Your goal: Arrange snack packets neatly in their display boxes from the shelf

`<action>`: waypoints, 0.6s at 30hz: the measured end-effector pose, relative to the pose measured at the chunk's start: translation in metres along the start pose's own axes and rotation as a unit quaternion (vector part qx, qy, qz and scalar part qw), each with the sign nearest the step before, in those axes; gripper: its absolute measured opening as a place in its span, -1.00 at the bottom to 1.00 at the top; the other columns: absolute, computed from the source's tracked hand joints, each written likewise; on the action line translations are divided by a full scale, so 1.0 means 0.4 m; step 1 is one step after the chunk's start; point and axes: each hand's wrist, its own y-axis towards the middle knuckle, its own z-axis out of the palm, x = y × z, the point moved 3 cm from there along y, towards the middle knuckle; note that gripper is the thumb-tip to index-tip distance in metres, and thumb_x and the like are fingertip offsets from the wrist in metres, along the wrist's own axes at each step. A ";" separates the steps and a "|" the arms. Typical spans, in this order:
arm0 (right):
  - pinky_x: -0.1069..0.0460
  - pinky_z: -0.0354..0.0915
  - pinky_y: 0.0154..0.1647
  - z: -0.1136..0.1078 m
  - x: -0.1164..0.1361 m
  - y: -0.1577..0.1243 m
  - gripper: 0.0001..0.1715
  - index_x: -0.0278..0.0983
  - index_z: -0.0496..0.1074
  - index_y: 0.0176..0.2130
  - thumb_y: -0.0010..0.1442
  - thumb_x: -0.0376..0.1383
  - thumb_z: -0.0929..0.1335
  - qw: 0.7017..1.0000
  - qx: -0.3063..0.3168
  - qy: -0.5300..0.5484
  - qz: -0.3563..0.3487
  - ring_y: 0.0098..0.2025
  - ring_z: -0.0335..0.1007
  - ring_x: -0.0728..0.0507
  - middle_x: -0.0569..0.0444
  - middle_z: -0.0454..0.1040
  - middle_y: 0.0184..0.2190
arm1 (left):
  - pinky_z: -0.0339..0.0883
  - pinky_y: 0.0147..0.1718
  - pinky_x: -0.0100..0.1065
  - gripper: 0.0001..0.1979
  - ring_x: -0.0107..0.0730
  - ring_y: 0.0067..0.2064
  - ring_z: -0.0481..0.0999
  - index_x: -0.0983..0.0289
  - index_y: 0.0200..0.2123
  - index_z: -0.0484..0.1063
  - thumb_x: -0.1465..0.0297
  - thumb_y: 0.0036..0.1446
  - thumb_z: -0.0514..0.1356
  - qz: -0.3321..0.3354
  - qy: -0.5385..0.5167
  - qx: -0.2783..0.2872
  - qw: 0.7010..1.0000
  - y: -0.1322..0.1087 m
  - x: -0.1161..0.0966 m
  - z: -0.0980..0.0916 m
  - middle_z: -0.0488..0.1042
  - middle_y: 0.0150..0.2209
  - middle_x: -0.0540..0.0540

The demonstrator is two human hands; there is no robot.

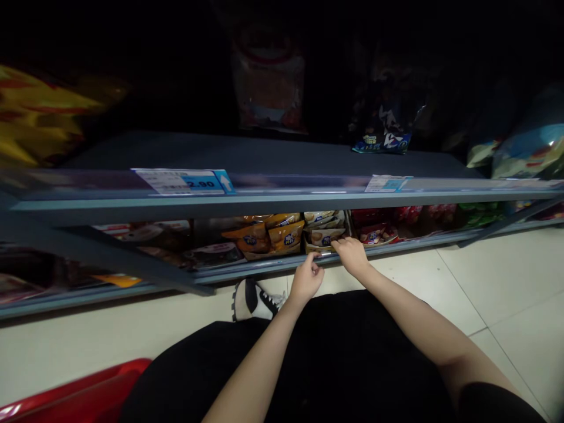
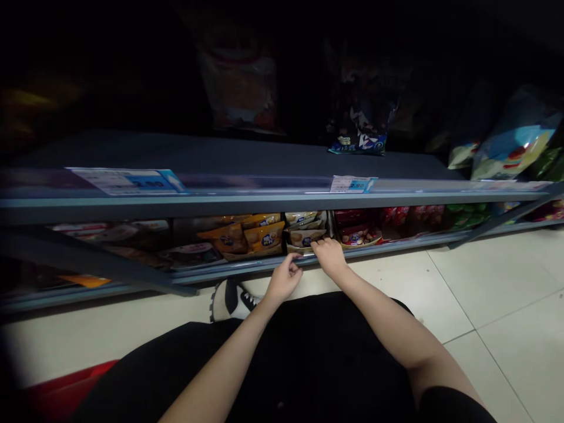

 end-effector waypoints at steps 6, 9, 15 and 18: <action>0.03 0.33 -0.23 -0.008 0.009 -0.016 -0.73 -0.30 0.38 -0.06 0.32 -0.44 0.18 1.000 0.020 0.008 0.005 -0.09 0.47 -0.18 -0.14 0.53 -0.12 | 0.27 -0.37 -0.41 -0.58 -0.34 -0.39 0.50 0.23 0.14 0.25 0.41 0.19 0.03 -0.015 0.103 -0.048 0.993 -0.008 -0.025 -0.050 0.45 -0.43 -0.01; 0.04 0.35 -0.23 -0.011 0.008 -0.025 -0.72 -0.30 0.38 -0.05 0.32 -0.45 0.18 1.000 0.027 0.013 0.007 -0.09 0.50 -0.18 -0.16 0.54 -0.13 | 0.28 -0.35 -0.35 -0.53 -0.22 -0.28 0.53 0.16 0.19 0.24 0.40 0.20 0.04 -0.011 0.166 -0.039 0.985 -0.011 -0.041 -0.065 0.54 -0.26 0.09; 0.01 0.37 -0.21 -0.016 0.000 -0.026 -0.72 -0.30 0.40 -0.06 0.33 -0.43 0.19 0.999 0.040 0.020 0.002 -0.11 0.54 -0.21 -0.18 0.56 -0.13 | 0.35 -0.30 -0.28 -0.51 -0.14 -0.23 0.56 0.19 0.24 0.20 0.41 0.24 -0.03 -0.017 0.256 -0.011 0.966 -0.020 -0.058 -0.055 0.51 -0.04 0.25; 0.00 0.38 -0.20 -0.021 0.002 -0.031 -0.70 -0.31 0.41 -0.04 0.32 -0.44 0.19 0.999 0.041 0.023 0.000 -0.13 0.55 -0.21 -0.21 0.56 -0.14 | 0.37 -0.30 -0.24 -0.50 -0.12 -0.27 0.57 0.21 0.25 0.19 0.41 0.24 -0.03 -0.021 0.282 0.004 0.959 -0.023 -0.060 -0.049 0.52 -0.10 0.27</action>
